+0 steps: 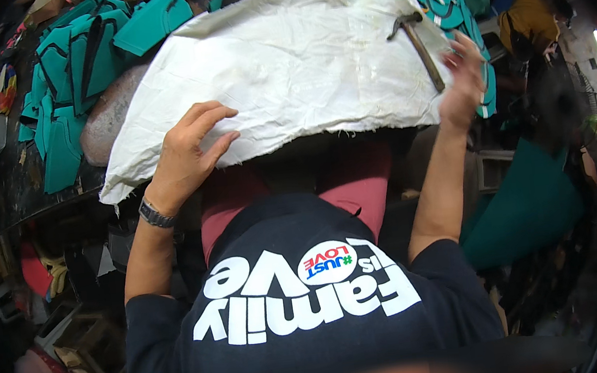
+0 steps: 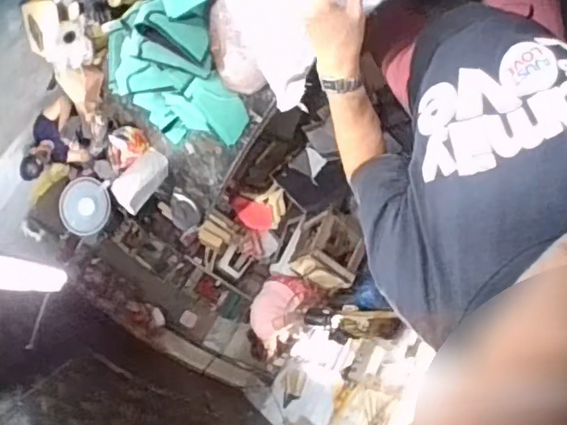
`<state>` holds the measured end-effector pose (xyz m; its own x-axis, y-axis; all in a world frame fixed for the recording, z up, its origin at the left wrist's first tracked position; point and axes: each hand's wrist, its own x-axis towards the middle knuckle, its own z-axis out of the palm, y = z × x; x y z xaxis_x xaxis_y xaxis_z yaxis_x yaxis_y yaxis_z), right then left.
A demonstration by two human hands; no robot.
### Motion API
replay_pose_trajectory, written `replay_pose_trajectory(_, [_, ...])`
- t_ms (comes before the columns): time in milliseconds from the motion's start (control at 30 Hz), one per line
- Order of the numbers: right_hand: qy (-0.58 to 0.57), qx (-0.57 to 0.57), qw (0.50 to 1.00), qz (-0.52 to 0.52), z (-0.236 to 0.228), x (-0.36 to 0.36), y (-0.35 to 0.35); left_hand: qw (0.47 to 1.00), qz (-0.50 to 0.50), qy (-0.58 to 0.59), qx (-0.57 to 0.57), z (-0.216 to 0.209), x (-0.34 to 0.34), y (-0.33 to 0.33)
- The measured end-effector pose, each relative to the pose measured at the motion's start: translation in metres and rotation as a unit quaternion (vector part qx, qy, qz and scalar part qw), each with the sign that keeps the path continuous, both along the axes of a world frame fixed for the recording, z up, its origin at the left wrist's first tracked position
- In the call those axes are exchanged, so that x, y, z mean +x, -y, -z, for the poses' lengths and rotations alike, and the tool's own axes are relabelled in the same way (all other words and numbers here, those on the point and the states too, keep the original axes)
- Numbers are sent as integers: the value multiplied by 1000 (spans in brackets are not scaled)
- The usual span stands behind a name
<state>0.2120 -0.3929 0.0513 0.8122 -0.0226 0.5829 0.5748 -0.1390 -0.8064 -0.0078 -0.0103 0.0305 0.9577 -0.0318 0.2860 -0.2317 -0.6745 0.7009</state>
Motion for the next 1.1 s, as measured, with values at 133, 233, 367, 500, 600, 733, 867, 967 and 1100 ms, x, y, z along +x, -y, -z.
replay_pose_trajectory(133, [-178,-147,954,-192,-26,70,-114,963,-79,42,254,25,15,-15])
replay_pose_trajectory(233, [-89,-271,947,-146,-26,125,-175,946,-95,24,308,36,15,-21])
replay_pose_trajectory(367, [-70,-485,867,-94,-11,202,-235,949,-106,28,296,45,13,-21])
replay_pose_trajectory(500, [-43,-574,816,41,25,229,-269,946,-109,33,304,50,13,-21])
replay_pose_trajectory(600, [-23,-621,780,73,30,220,-271,945,-116,45,303,52,14,-21])
replay_pose_trajectory(733, [-5,-660,749,66,15,186,-269,951,-116,40,283,50,12,-21])
replay_pose_trajectory(867, [-58,-707,703,-49,-3,151,-264,950,-117,44,285,50,13,-21])
replay_pose_trajectory(967, [-176,-696,661,-219,-11,121,-245,949,-116,55,288,50,15,-20])
replay_pose_trajectory(1100, [-245,-493,775,-311,-3,61,-183,946,-113,60,298,49,15,-20])
